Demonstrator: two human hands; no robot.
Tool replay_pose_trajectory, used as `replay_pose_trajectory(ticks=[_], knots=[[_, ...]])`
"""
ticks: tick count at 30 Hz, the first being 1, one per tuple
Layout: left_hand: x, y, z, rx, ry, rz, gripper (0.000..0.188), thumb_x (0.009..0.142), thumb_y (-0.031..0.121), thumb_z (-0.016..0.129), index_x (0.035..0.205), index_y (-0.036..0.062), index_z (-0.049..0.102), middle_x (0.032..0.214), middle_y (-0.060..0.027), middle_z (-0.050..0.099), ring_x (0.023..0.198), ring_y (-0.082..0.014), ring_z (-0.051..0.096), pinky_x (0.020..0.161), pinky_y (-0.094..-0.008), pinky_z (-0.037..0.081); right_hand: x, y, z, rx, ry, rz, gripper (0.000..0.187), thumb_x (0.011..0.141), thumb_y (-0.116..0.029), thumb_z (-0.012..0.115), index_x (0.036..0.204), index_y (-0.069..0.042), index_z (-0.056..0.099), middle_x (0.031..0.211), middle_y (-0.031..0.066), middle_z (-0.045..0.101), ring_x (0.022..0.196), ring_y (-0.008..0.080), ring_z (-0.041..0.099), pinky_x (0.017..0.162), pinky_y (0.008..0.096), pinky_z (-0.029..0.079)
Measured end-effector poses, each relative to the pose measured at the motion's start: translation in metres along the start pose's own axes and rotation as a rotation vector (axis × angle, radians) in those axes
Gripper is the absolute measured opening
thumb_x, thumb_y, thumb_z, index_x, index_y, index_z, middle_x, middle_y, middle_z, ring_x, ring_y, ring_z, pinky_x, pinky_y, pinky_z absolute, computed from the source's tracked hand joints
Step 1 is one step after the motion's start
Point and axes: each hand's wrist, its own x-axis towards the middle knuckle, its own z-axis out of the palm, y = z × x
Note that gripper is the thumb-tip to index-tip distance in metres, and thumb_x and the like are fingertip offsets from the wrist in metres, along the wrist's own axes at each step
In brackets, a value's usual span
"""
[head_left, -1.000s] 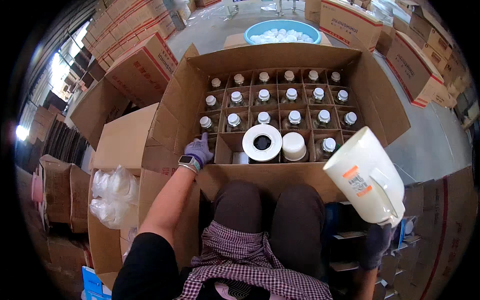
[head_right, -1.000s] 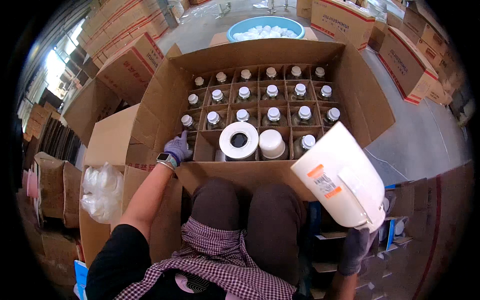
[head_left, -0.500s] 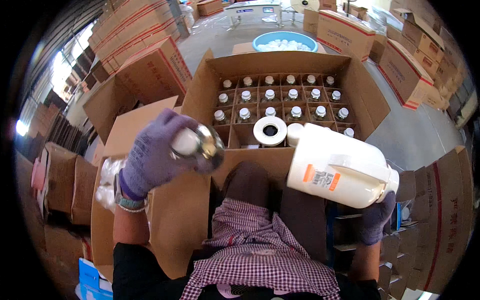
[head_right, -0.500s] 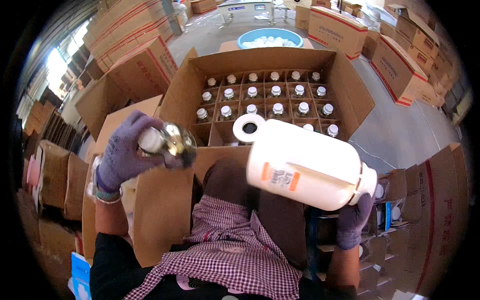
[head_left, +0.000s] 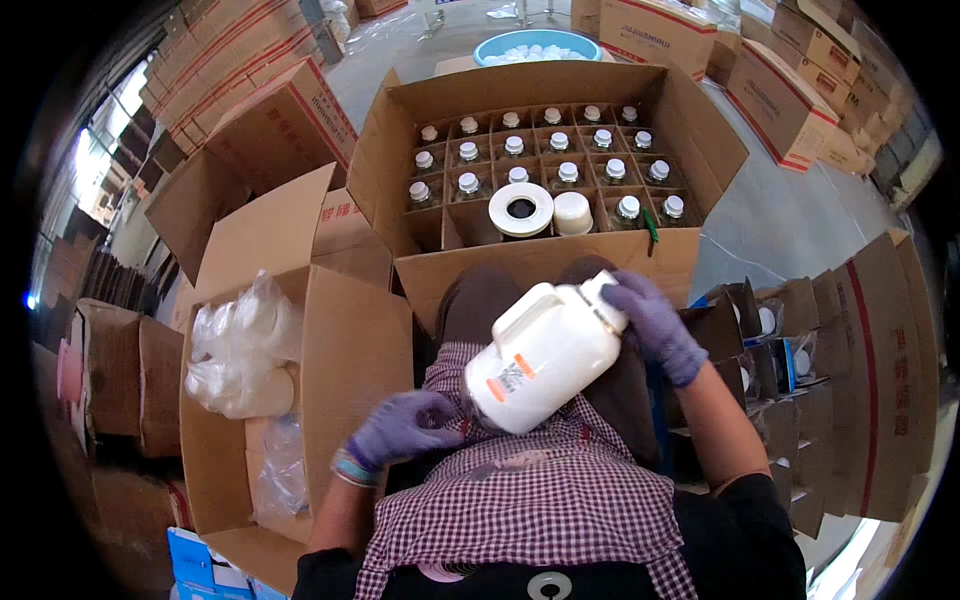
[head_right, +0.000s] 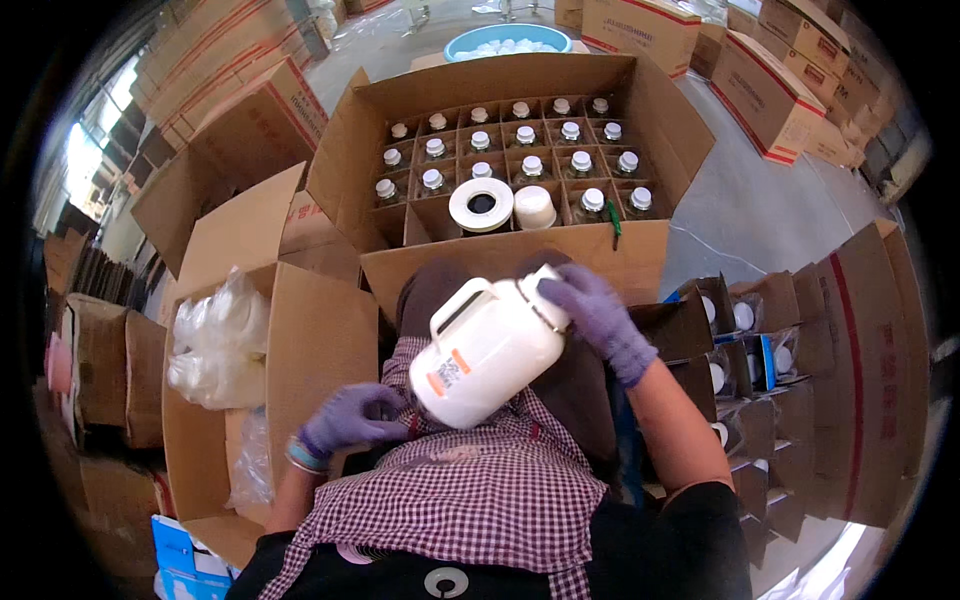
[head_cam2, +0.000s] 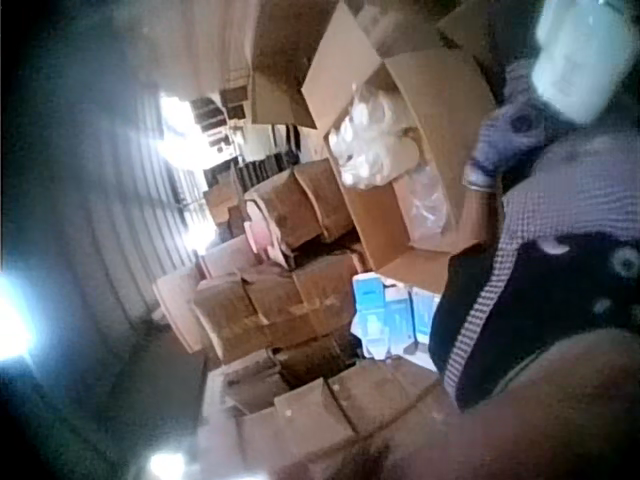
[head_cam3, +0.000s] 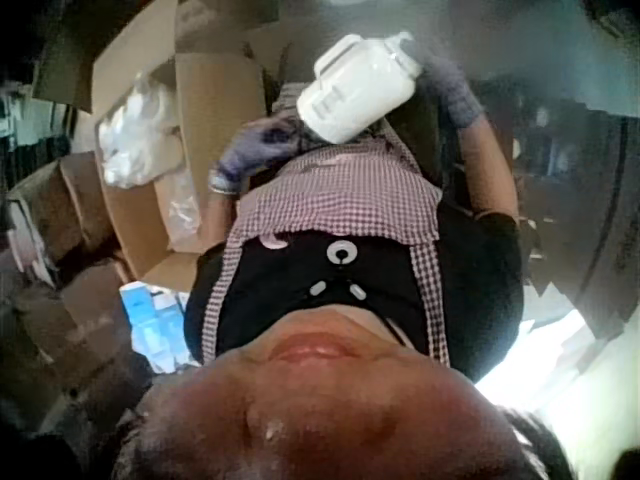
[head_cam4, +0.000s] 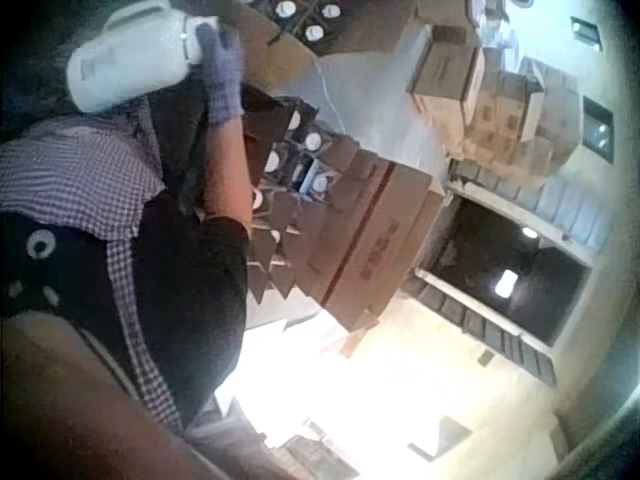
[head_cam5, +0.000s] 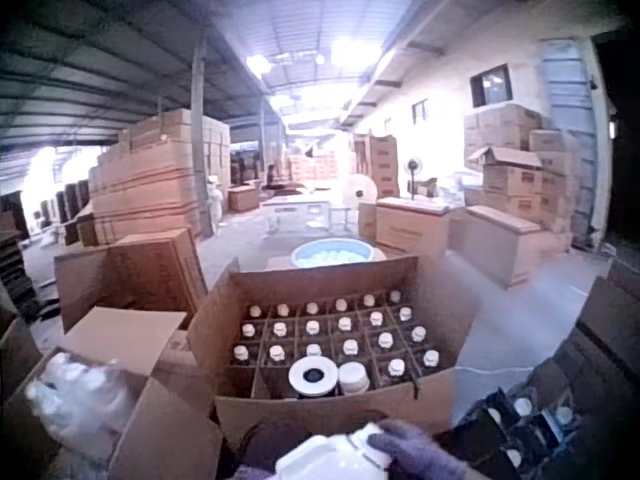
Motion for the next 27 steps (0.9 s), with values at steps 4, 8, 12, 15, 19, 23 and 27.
replay_pose_trajectory(ticks=[4, 8, 12, 15, 19, 23, 27], knots=[[0.031, 0.008, 0.044, -0.225, 0.388, 0.235, 0.039, 0.083, 0.028, 0.079, 0.106, 0.0017, 0.062, 0.101, -0.0116, 0.064, 0.09, -0.0211, 0.061, 0.084, -0.0346, 0.051, 0.008, 0.043, 0.003, 0.157, -0.018, 0.002, 0.045, 0.098, -0.042, 0.052, 0.117, -0.003, 0.063, 0.101, 0.007, 0.062, 0.085, 0.0162, 0.062, 0.063, 0.0303, 0.053], [0.069, 0.011, 0.035, -0.328, 0.673, 0.622, 0.034, 0.096, 0.031, 0.064, 0.109, 0.0037, 0.049, 0.109, -0.0121, 0.055, 0.099, -0.0188, 0.056, 0.089, -0.0353, 0.048, -0.013, 0.023, 0.002, 0.316, 0.055, -0.211, 0.042, 0.098, -0.035, 0.049, 0.121, -0.001, 0.06, 0.108, 0.0109, 0.061, 0.097, 0.0204, 0.061, 0.088, 0.0363, 0.051], [0.094, -0.036, 0.018, -0.698, 0.657, 0.348, 0.057, 0.103, 0.047, 0.052, 0.138, 0.0029, 0.041, 0.134, -0.0178, 0.055, 0.117, -0.0265, 0.058, 0.099, -0.0386, 0.05, -0.063, -0.059, 0.021, -0.076, 0.213, -0.762, 0.061, 0.08, -0.027, 0.075, 0.13, 0.0, 0.053, 0.114, 0.0156, 0.062, 0.106, 0.0255, 0.063, 0.094, 0.0383, 0.05], [0.085, -0.023, 0.015, -0.786, 0.449, 0.364, 0.058, 0.102, 0.048, 0.053, 0.137, 0.0025, 0.042, 0.134, -0.0178, 0.055, 0.118, -0.0267, 0.058, 0.099, -0.0389, 0.05, -0.079, -0.098, 0.028, -0.357, 0.146, -1.125, 0.078, 0.065, -0.038, 0.088, 0.131, -0.006, 0.061, 0.123, 0.0167, 0.063, 0.109, 0.0341, 0.064, 0.097, 0.0441, 0.05], [0.04, -0.007, 0.018, -0.773, 0.373, 0.351, 0.059, 0.101, 0.048, 0.054, 0.137, 0.002, 0.044, 0.133, -0.0178, 0.056, 0.118, -0.0269, 0.059, 0.1, -0.0393, 0.05, -0.084, -0.112, 0.038, -0.316, -0.019, -1.101, 0.081, 0.066, -0.039, 0.089, 0.135, -0.009, 0.059, 0.122, 0.0131, 0.06, 0.11, 0.0314, 0.059, 0.096, 0.0439, 0.047], [0.006, -0.008, 0.02, -0.799, 0.382, 0.305, 0.061, 0.1, 0.049, 0.055, 0.137, 0.0015, 0.045, 0.133, -0.0177, 0.057, 0.118, -0.0272, 0.059, 0.1, -0.0397, 0.049, -0.079, -0.113, 0.039, -0.107, 0.003, -1.135, 0.083, 0.066, -0.037, 0.09, 0.135, -0.006, 0.056, 0.123, 0.0126, 0.059, 0.111, 0.0304, 0.058, 0.097, 0.0434, 0.046], [-0.006, -0.014, 0.025, -0.808, 0.426, 0.287, 0.062, 0.099, 0.05, 0.056, 0.136, 0.001, 0.046, 0.132, -0.0177, 0.057, 0.118, -0.0275, 0.059, 0.1, -0.0402, 0.049, -0.078, -0.109, 0.051, -0.007, 0.011, -1.129, 0.083, 0.066, -0.034, 0.091, 0.134, -0.004, 0.054, 0.121, 0.0125, 0.059, 0.107, 0.03, 0.059, 0.095, 0.0425, 0.048]])
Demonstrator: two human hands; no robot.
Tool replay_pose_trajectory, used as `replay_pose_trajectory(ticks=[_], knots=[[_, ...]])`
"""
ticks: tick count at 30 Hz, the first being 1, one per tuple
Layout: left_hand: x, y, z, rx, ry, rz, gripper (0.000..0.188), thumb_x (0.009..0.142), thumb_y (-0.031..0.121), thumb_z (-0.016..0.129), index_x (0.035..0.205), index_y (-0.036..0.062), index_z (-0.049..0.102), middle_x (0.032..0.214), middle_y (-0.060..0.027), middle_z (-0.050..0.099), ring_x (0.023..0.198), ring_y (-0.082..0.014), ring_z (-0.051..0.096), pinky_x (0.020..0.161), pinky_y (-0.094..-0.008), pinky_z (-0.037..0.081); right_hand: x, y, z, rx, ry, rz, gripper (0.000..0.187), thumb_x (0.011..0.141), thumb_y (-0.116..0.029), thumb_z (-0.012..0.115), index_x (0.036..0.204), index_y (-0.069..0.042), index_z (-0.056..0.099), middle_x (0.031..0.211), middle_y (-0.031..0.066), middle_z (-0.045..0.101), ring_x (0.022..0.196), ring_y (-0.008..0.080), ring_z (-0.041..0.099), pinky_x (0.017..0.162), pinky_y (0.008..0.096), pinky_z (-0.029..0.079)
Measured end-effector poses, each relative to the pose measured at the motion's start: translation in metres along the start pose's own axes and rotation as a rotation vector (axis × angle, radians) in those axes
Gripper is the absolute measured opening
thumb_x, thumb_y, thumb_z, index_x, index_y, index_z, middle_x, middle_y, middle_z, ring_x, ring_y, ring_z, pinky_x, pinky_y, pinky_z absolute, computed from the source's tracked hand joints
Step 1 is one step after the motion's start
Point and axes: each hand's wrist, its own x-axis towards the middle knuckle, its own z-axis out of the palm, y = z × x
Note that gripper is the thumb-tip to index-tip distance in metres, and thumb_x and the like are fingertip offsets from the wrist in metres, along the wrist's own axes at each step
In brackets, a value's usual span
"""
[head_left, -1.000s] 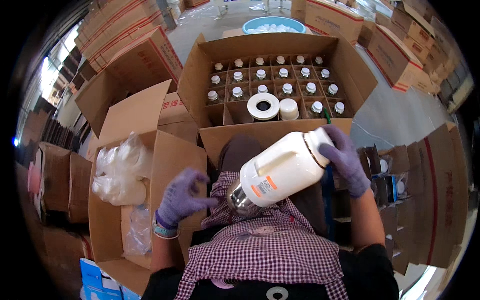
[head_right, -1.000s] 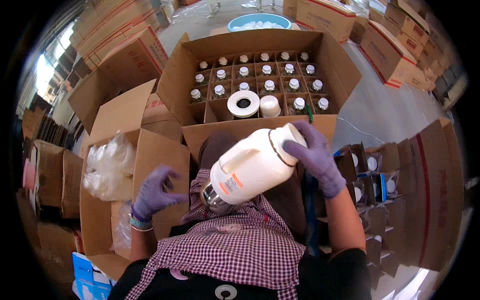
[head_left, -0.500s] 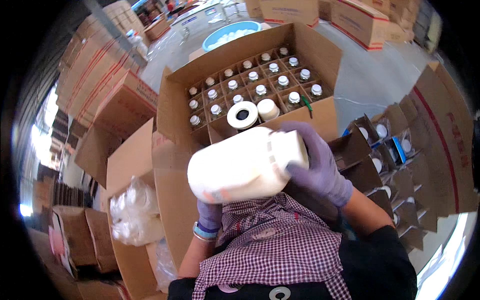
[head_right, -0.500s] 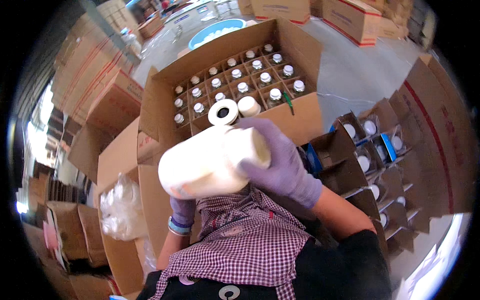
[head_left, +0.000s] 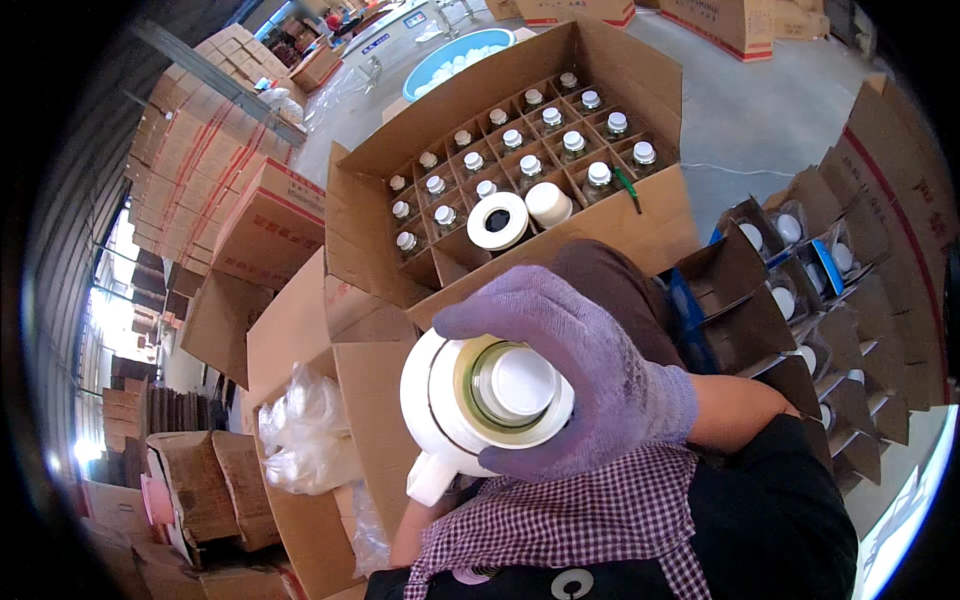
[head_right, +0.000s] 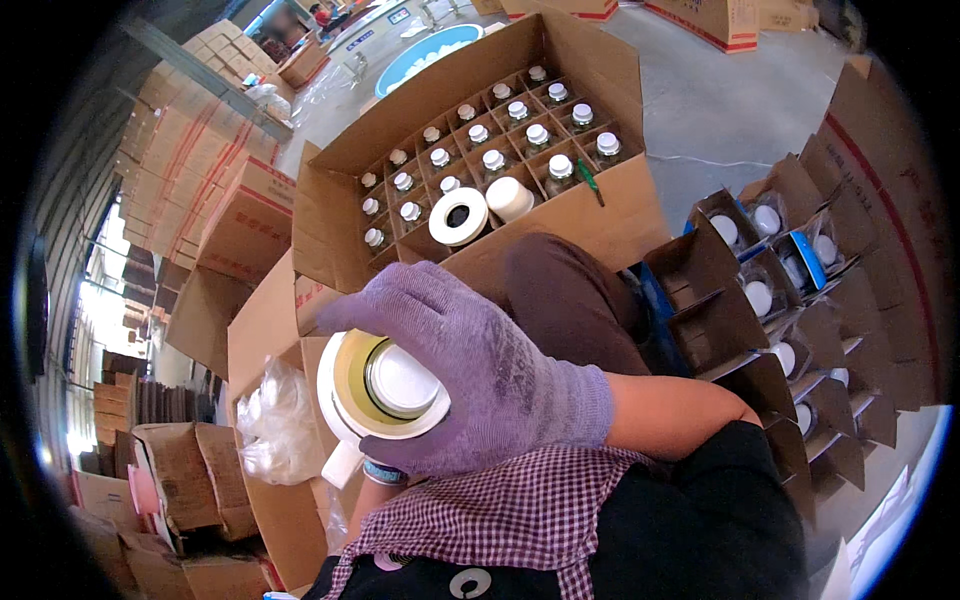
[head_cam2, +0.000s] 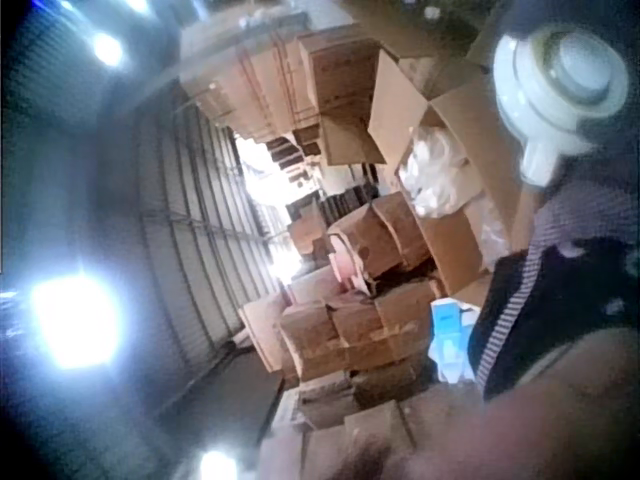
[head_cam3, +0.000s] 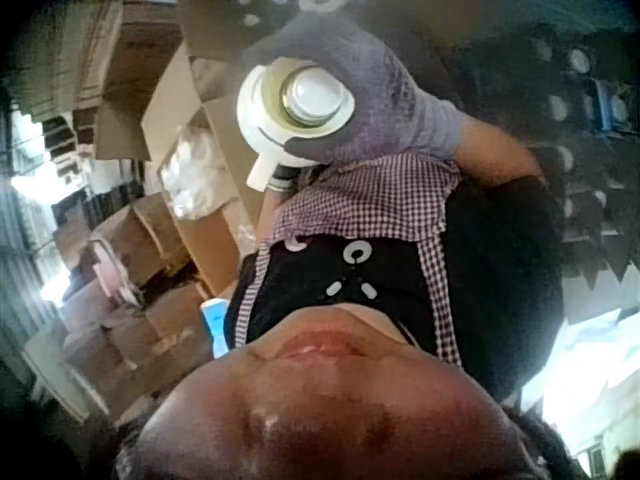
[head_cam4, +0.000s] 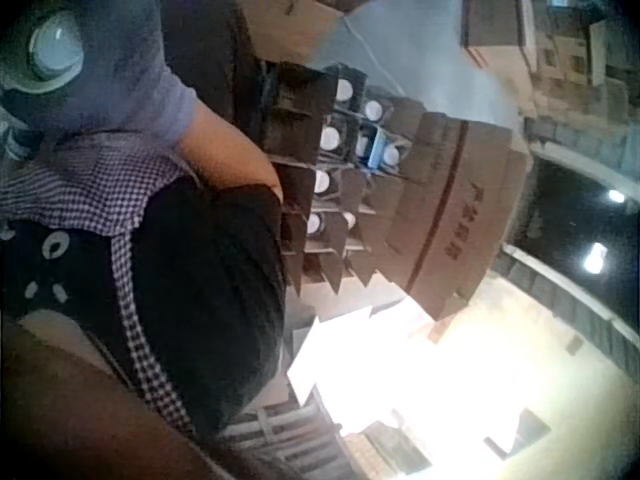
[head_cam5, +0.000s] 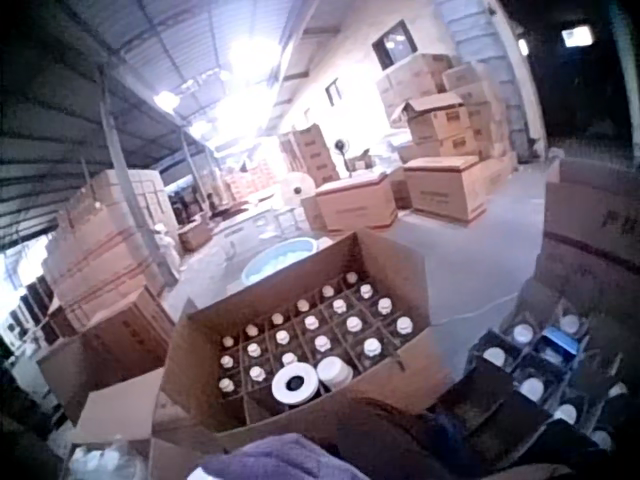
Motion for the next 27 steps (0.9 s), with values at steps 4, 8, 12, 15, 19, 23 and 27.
replay_pose_trajectory(ticks=[4, 8, 12, 15, 19, 23, 27], knots=[[-0.004, 0.001, 0.003, 0.014, 0.021, 0.013, 0.063, 0.098, 0.051, 0.056, 0.136, 0.0005, 0.047, 0.132, -0.0176, 0.058, 0.119, -0.0277, 0.059, 0.1, -0.0406, 0.049, -0.003, 0.008, 0.014, 0.014, 0.024, -0.032, 0.082, 0.067, -0.033, 0.091, 0.134, -0.004, 0.054, 0.119, 0.0128, 0.059, 0.106, 0.0302, 0.061, 0.093, 0.0416, 0.049], [0.005, 0.0, 0.014, 0.06, 0.039, 0.056, 0.065, 0.097, 0.052, 0.057, 0.135, 0.0, 0.048, 0.131, -0.0176, 0.059, 0.119, -0.028, 0.059, 0.1, -0.041, 0.049, -0.004, 0.009, 0.014, 0.077, -0.056, -0.007, 0.083, 0.067, -0.034, 0.091, 0.134, -0.004, 0.053, 0.116, 0.0132, 0.059, 0.107, 0.0309, 0.061, 0.094, 0.0416, 0.049], [0.033, -0.017, 0.031, 0.088, 0.043, 0.128, 0.066, 0.096, 0.052, 0.058, 0.135, -0.0005, 0.05, 0.131, -0.0176, 0.06, 0.119, -0.0282, 0.06, 0.101, -0.0414, 0.049, -0.005, 0.005, 0.014, 0.072, -0.07, 0.08, 0.084, 0.065, -0.036, 0.092, 0.132, -0.003, 0.053, 0.115, 0.0143, 0.058, 0.107, 0.0308, 0.061, 0.094, 0.0416, 0.049], [0.046, -0.025, 0.04, 0.097, 0.048, 0.157, 0.067, 0.095, 0.053, 0.059, 0.135, -0.0009, 0.051, 0.13, -0.0175, 0.06, 0.119, -0.0284, 0.06, 0.101, -0.0417, 0.049, -0.005, 0.003, 0.019, 0.05, -0.018, 0.092, 0.084, 0.063, -0.04, 0.093, 0.128, -0.003, 0.054, 0.114, 0.015, 0.059, 0.106, 0.0308, 0.062, 0.092, 0.0419, 0.051], [0.054, -0.03, 0.044, 0.087, 0.038, 0.163, 0.069, 0.094, 0.054, 0.06, 0.134, -0.0014, 0.052, 0.13, -0.0175, 0.061, 0.12, -0.0287, 0.06, 0.101, -0.0422, 0.049, -0.009, 0.012, 0.031, 0.021, 0.025, 0.007, 0.084, 0.062, -0.045, 0.093, 0.123, -0.001, 0.056, 0.113, 0.0156, 0.06, 0.105, 0.0314, 0.063, 0.091, 0.0431, 0.053], [0.055, -0.028, 0.039, 0.085, 0.026, 0.153, 0.07, 0.093, 0.054, 0.061, 0.134, -0.0019, 0.053, 0.129, -0.0174, 0.062, 0.12, -0.029, 0.06, 0.101, -0.0426, 0.049, 0.004, 0.024, 0.034, 0.182, -0.081, -0.013, 0.064, 0.067, -0.039, 0.09, 0.11, -0.003, 0.058, 0.103, 0.0147, 0.059, 0.099, 0.0296, 0.06, 0.087, 0.0413, 0.05], [0.065, -0.017, 0.002, 0.116, 0.021, 0.14, 0.072, 0.092, 0.055, 0.062, 0.134, -0.0024, 0.054, 0.129, -0.0174, 0.063, 0.12, -0.0292, 0.06, 0.101, -0.043, 0.049, 0.023, 0.052, 0.026, 0.322, -0.278, -0.009, 0.058, 0.069, -0.031, 0.088, 0.112, -0.005, 0.06, 0.109, 0.0146, 0.062, 0.108, 0.032, 0.06, 0.095, 0.0427, 0.049]])
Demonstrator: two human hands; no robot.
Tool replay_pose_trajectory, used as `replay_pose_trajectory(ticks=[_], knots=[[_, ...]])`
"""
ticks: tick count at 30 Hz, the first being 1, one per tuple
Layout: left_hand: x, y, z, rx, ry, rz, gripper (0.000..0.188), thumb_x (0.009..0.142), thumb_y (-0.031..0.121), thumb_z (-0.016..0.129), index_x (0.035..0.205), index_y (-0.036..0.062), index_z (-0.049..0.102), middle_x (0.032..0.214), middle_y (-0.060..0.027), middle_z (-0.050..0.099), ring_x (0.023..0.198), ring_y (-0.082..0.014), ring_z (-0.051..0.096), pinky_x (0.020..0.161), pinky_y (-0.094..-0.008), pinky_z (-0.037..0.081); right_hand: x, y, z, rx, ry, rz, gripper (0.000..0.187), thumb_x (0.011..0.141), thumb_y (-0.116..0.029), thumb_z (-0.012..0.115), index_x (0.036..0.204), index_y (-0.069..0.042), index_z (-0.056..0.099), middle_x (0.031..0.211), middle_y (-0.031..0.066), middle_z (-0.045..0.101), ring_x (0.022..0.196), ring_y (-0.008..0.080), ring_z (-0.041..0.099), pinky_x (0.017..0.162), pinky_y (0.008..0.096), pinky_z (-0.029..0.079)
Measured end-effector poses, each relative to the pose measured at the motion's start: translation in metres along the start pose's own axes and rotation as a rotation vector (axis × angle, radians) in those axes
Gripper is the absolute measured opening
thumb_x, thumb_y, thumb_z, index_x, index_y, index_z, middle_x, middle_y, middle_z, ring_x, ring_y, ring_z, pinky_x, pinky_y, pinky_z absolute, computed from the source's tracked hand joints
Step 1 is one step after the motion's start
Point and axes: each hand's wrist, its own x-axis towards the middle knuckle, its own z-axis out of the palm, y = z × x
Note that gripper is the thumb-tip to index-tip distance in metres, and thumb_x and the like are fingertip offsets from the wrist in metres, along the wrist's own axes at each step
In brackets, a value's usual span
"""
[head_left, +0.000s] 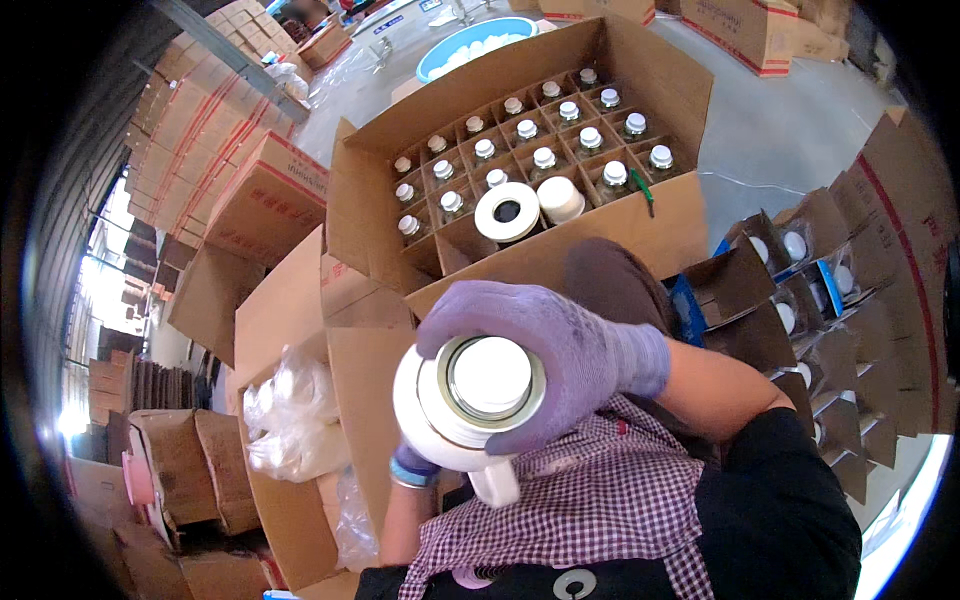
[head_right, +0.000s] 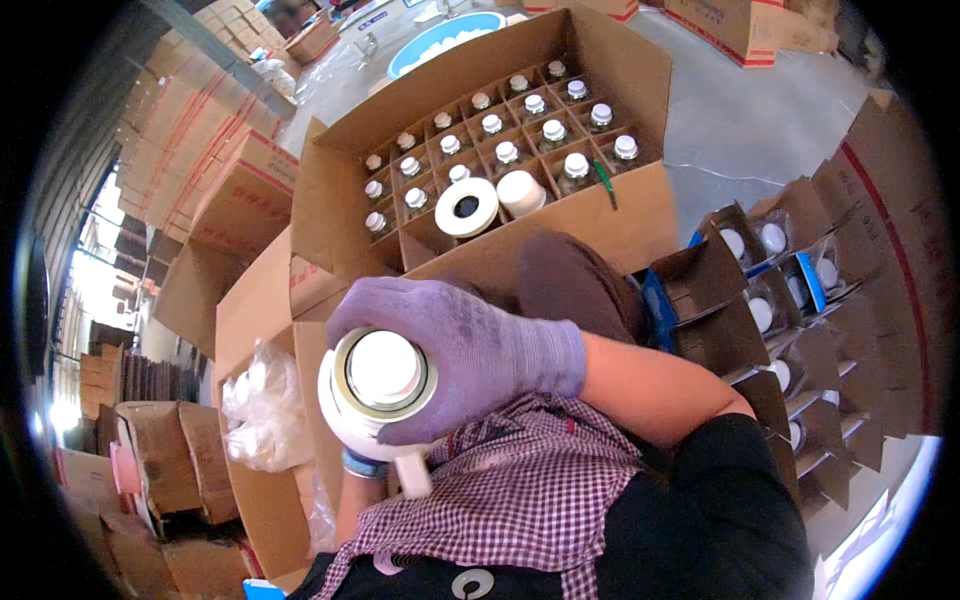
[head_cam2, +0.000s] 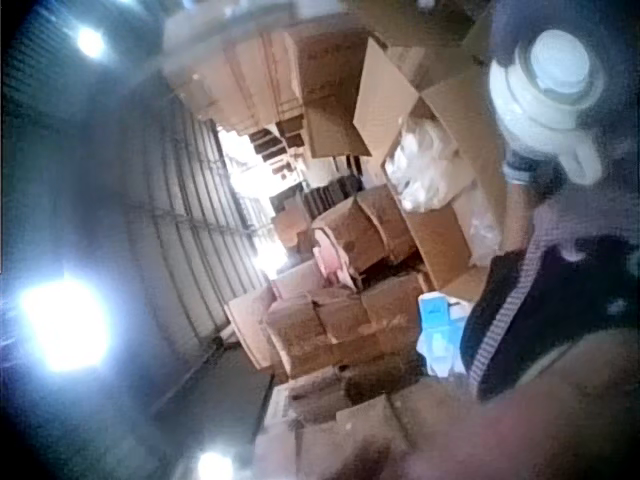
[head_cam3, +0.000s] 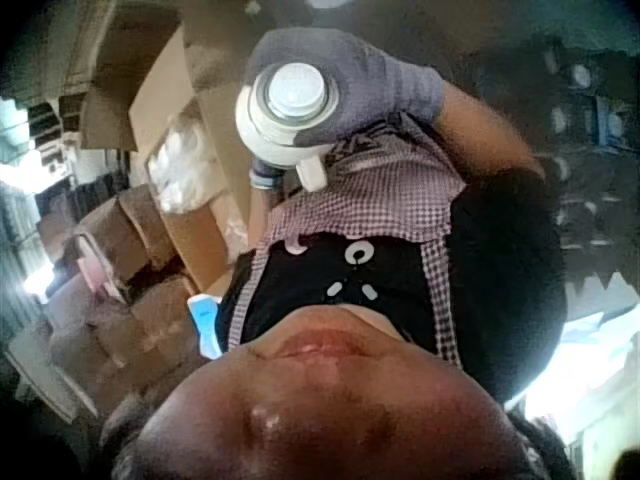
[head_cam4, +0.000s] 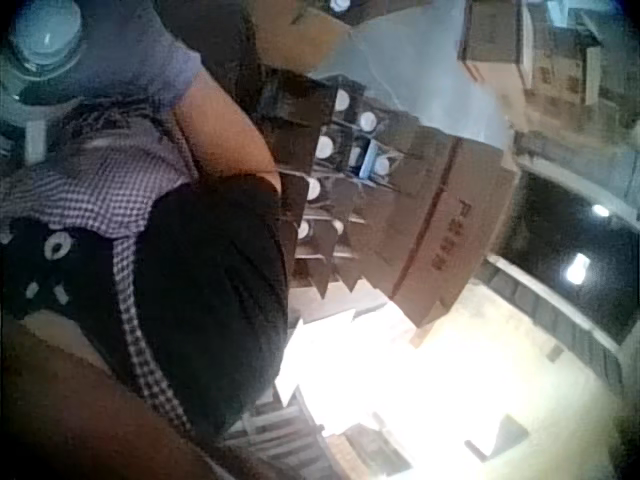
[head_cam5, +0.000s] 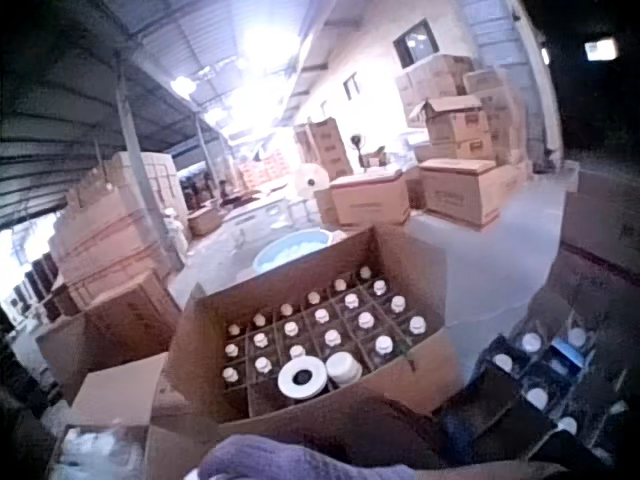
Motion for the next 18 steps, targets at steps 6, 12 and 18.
replay_pose_trajectory(ticks=[6, 12, 18], knots=[[0.005, -0.006, -0.059, 0.304, -0.087, -0.012, 0.074, 0.09, 0.056, 0.064, 0.133, -0.0032, 0.056, 0.128, -0.0173, 0.064, 0.121, -0.0296, 0.06, 0.102, -0.0436, 0.049, 0.037, 0.022, -0.012, 0.045, -0.689, -0.082, 0.064, 0.068, -0.022, 0.082, 0.129, -0.017, 0.061, 0.142, 0.0163, 0.047, 0.139, 0.0379, 0.039, 0.118, 0.0544, 0.027], [-0.019, 0.005, -0.048, -0.299, -0.059, -0.31, 0.064, 0.087, 0.039, 0.074, 0.129, -0.007, 0.058, 0.117, -0.0144, 0.069, 0.104, -0.0252, 0.067, 0.091, -0.0354, 0.053, 0.01, 0.225, -0.108, -0.621, -0.114, 0.683, 0.045, 0.076, -0.036, 0.08, 0.115, -0.016, 0.07, 0.13, 0.0057, 0.063, 0.12, 0.0253, 0.061, 0.097, 0.0374, 0.052], [0.007, 0.013, -0.048, -0.353, 0.203, -0.123, 0.08, 0.089, 0.05, 0.07, 0.143, -0.0044, 0.045, 0.134, -0.0167, 0.06, 0.119, -0.0278, 0.061, 0.098, -0.0389, 0.05, -0.044, 0.273, -0.161, -1.358, -0.366, 1.065, 0.068, 0.076, -0.029, 0.075, 0.139, -0.022, 0.052, 0.136, 0.0179, 0.05, 0.12, 0.037, 0.058, 0.098, 0.0519, 0.049]])
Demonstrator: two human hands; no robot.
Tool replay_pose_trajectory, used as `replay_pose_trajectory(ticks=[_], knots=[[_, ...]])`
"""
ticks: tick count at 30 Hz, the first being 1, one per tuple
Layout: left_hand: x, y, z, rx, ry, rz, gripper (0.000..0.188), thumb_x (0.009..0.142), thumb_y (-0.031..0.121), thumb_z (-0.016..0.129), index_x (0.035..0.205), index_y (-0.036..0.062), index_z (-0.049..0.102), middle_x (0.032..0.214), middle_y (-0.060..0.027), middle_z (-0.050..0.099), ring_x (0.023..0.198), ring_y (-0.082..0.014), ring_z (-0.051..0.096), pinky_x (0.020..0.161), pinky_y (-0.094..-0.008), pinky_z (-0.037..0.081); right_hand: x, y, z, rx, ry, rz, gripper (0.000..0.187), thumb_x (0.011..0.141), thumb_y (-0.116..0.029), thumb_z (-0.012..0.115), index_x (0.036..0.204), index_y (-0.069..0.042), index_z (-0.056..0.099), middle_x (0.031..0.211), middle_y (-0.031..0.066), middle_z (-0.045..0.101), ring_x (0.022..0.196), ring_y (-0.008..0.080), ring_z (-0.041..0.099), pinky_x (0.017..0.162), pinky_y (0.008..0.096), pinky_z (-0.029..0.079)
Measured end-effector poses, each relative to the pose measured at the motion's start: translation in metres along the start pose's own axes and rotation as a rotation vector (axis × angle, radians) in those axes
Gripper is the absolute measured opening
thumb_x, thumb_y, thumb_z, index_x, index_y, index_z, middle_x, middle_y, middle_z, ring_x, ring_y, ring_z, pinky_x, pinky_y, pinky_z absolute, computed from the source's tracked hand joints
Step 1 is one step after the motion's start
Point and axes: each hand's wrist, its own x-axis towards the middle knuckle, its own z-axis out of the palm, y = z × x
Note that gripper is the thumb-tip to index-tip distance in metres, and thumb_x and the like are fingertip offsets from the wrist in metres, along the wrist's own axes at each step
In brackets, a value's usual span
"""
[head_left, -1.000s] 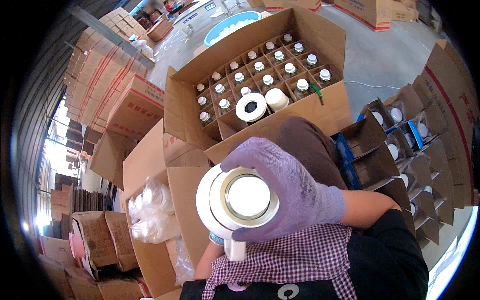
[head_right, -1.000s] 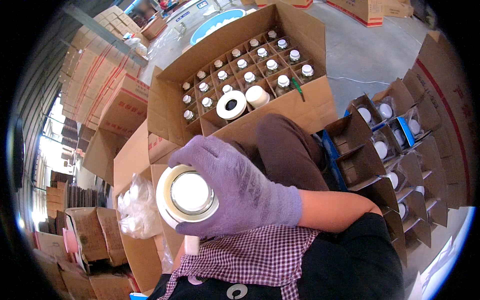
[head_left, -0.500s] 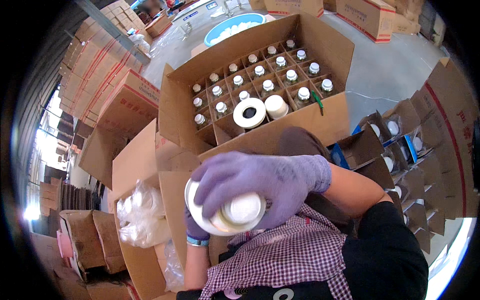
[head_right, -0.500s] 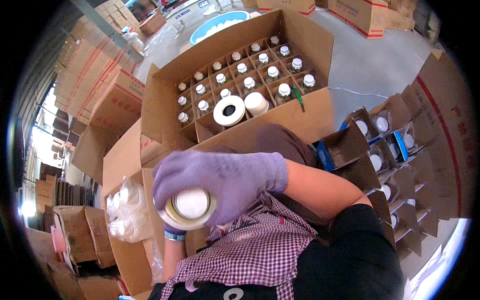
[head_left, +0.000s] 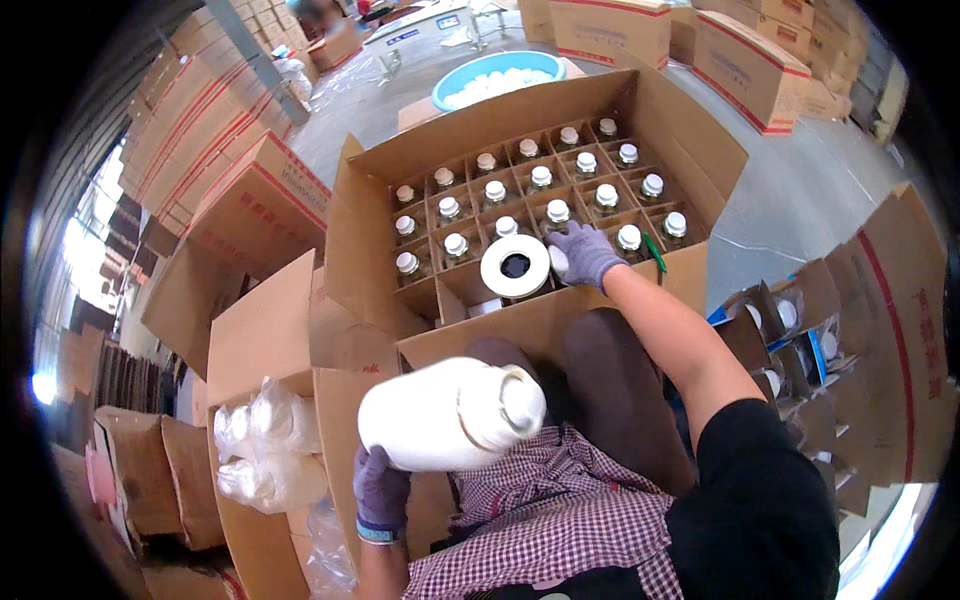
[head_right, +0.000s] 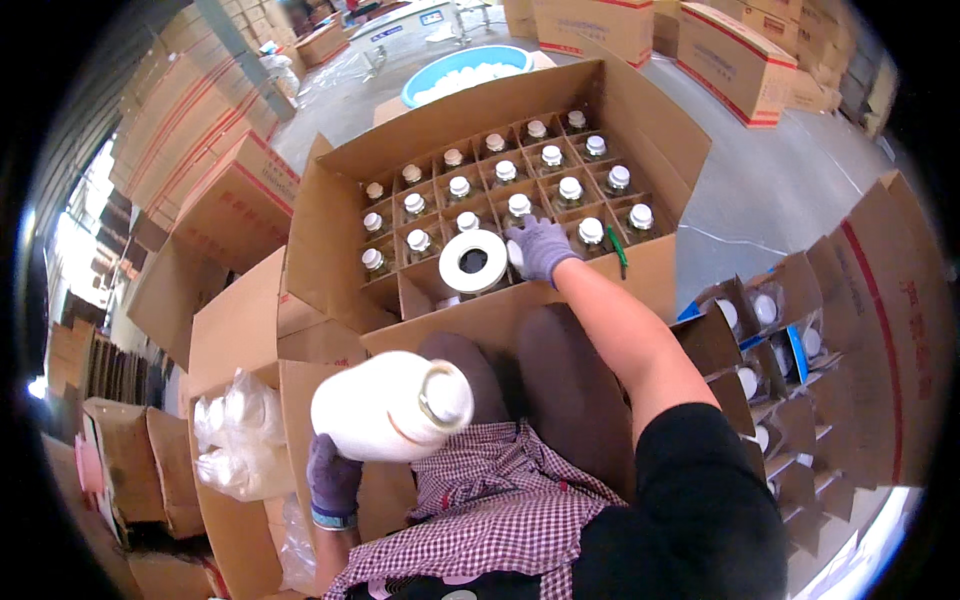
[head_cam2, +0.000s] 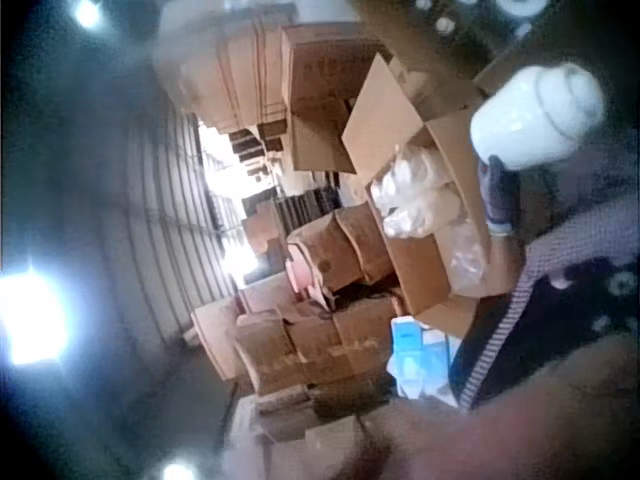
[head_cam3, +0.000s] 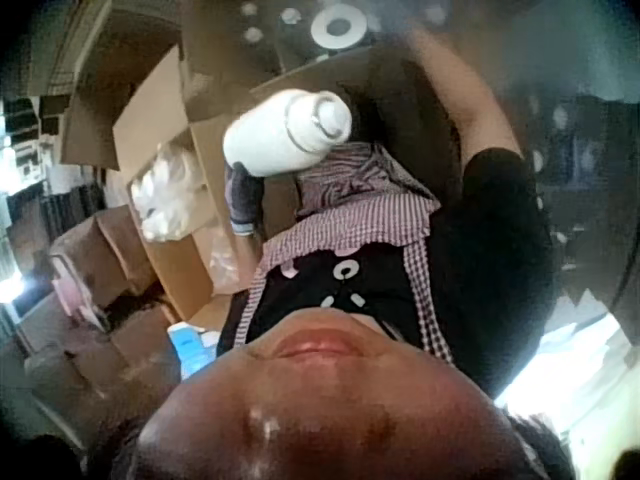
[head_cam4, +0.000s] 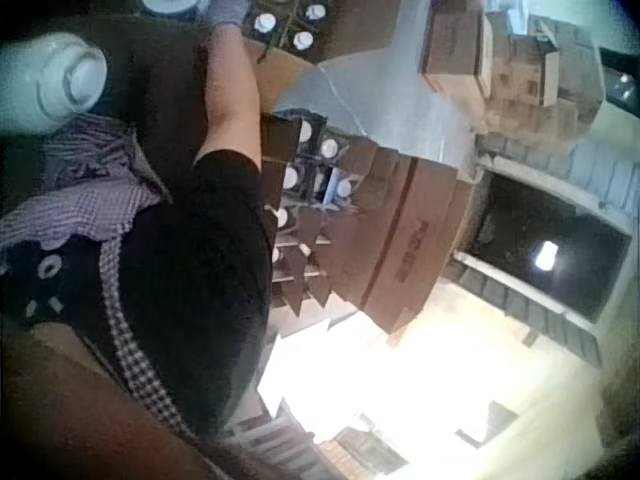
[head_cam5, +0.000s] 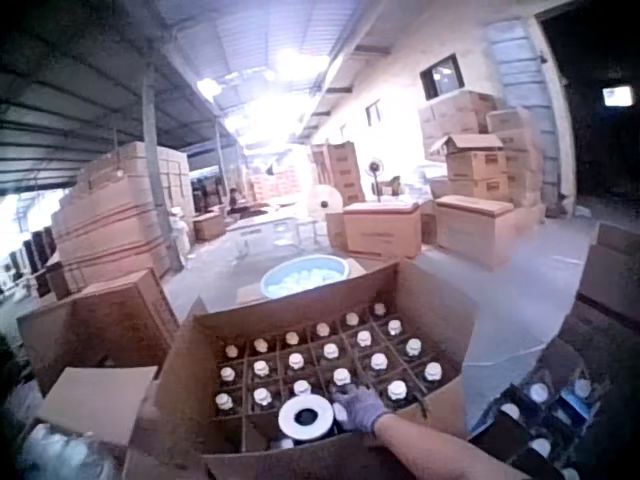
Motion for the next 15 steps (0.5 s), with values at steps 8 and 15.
replay_pose_trajectory(ticks=[8, 15], knots=[[0.011, 0.014, -0.008, -0.042, 0.044, 0.142, 0.076, 0.096, 0.048, 0.062, 0.148, -0.0024, 0.039, 0.143, -0.0169, 0.052, 0.13, -0.0271, 0.052, 0.108, -0.0427, 0.042, -0.158, -0.049, -0.125, 1.128, 0.454, -0.742, 0.07, 0.063, -0.009, 0.081, 0.13, -0.011, 0.057, 0.13, 0.0176, 0.055, 0.126, 0.0355, 0.053, 0.109, 0.0417, 0.043], [-0.002, 0.045, 0.039, 0.524, -0.08, 0.336, 0.047, 0.088, 0.036, 0.074, 0.119, 0.0016, 0.065, 0.12, -0.014, 0.068, 0.109, -0.0256, 0.066, 0.091, -0.0365, 0.052, -0.226, -0.05, -0.102, 1.032, 0.417, -0.543, 0.054, 0.088, -0.027, 0.071, 0.135, -0.006, 0.056, 0.124, 0.0165, 0.064, 0.113, 0.0299, 0.065, 0.099, 0.0397, 0.052]])
